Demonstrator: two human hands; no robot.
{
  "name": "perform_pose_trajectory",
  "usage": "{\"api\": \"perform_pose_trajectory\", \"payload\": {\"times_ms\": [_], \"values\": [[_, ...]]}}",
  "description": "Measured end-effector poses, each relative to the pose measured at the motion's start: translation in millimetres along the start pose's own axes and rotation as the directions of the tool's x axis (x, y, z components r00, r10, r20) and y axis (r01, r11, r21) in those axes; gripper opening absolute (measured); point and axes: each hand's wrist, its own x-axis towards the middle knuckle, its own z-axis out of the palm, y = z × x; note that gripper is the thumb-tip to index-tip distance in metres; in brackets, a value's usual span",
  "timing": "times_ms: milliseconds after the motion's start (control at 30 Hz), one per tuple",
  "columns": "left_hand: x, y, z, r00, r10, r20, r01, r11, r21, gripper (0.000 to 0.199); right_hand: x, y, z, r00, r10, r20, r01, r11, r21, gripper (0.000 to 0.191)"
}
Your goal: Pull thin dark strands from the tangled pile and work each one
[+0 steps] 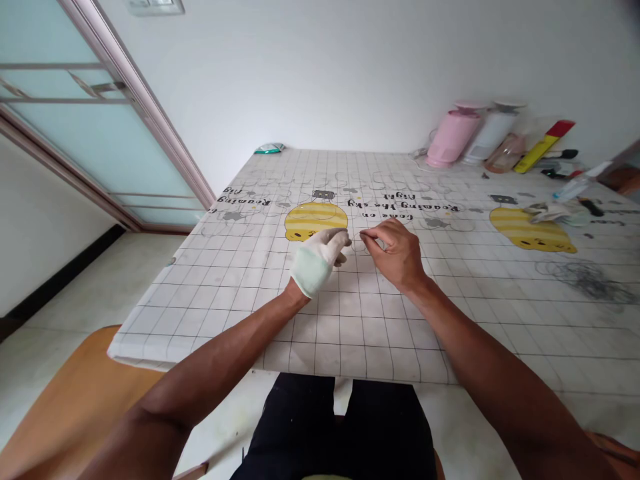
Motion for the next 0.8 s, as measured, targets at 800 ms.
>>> {"api": "perform_pose_trajectory", "payload": {"times_ms": [800], "values": [[13,-7,0.1,0.991,-0.061,0.117,0.054,0.997,0.062,0.021,-7,0,3,0.979,0.022,0.200,-0.023,1.000,0.002,0.021]]}}
